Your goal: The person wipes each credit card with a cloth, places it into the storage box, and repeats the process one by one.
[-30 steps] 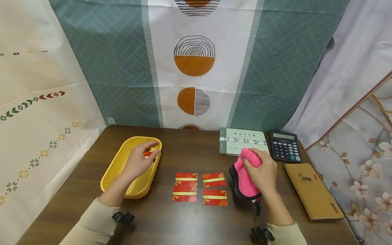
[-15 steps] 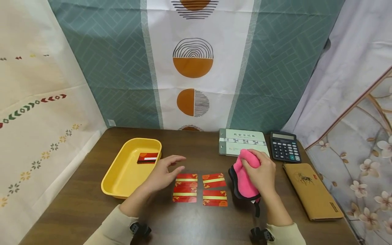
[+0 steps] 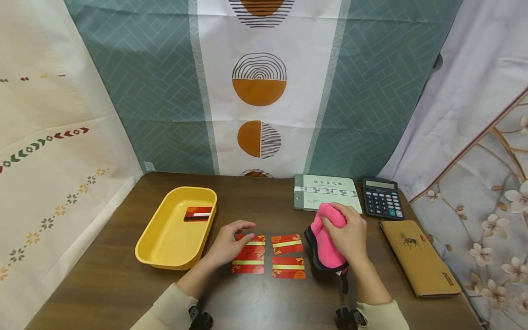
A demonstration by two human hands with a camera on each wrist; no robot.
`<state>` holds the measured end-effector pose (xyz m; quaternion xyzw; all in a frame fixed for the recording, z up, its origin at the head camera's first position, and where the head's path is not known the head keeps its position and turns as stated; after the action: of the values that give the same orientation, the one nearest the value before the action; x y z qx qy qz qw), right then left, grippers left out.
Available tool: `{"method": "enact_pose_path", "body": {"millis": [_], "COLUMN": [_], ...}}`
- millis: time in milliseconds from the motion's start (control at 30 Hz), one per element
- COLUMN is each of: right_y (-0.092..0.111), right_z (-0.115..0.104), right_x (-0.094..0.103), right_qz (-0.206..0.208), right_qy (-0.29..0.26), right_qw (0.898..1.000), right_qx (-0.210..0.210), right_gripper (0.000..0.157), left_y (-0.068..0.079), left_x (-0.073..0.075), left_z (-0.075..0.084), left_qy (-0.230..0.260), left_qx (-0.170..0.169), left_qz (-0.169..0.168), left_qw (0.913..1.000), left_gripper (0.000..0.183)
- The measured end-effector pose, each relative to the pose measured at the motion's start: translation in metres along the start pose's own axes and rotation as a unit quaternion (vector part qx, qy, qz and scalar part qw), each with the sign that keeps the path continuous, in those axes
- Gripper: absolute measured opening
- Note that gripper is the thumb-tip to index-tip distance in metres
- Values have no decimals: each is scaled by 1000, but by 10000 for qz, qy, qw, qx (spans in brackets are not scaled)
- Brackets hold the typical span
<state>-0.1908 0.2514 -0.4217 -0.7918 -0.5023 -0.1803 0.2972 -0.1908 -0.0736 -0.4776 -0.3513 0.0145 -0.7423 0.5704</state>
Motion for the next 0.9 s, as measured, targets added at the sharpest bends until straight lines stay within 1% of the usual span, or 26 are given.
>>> {"method": "enact_pose_path", "body": {"millis": [133, 167, 267, 433, 567, 667, 767, 900], "right_y": [0, 0, -1, -1, -1, 0, 0, 0], "right_z": [1, 1, 2, 3, 3, 4, 4, 5], "right_x": [-2, -2, -2, -3, -3, -4, -3, -2], "right_qz": [-22, -33, -40, -34, -52, -76, -106, -107], "right_qy": [-14, -15, 0, 25, 36, 36, 16, 14], "right_qw": [10000, 10000, 9999, 9999, 9998, 9998, 9998, 9999], "right_qx": [53, 60, 94, 154, 186, 172, 137, 127], "right_gripper": [42, 42, 42, 41, 41, 41, 42, 43], "left_y": [2, 2, 3, 3, 3, 3, 4, 4], "left_x": [-4, -4, -5, -8, -9, -5, 1, 6], "left_z": [-16, -20, -28, -38, -40, -38, -35, -33], "left_qy": [-306, -325, -310, -394, -657, -744, -826, -1033], "left_qx": [425, 541, 711, 746, 500, 367, 416, 365], "left_qz": [248, 294, 329, 408, 449, 302, -13, -317], "left_qw": [9983, 9976, 9964, 9956, 9956, 9961, 9957, 9935], "left_gripper": [30, 31, 36, 39, 32, 37, 45, 46]}}
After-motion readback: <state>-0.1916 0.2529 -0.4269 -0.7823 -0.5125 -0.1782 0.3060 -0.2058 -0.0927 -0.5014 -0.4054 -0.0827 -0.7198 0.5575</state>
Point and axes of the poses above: each hand's wrist, its own y-axis away from the middle knuckle, its own x-axis out of the back of the hand, z = x × y, the point moved 2 cm from there along -y, towards the middle knuckle, and after that the axes turned 13 degrees about -x, right-handed, at the moved point
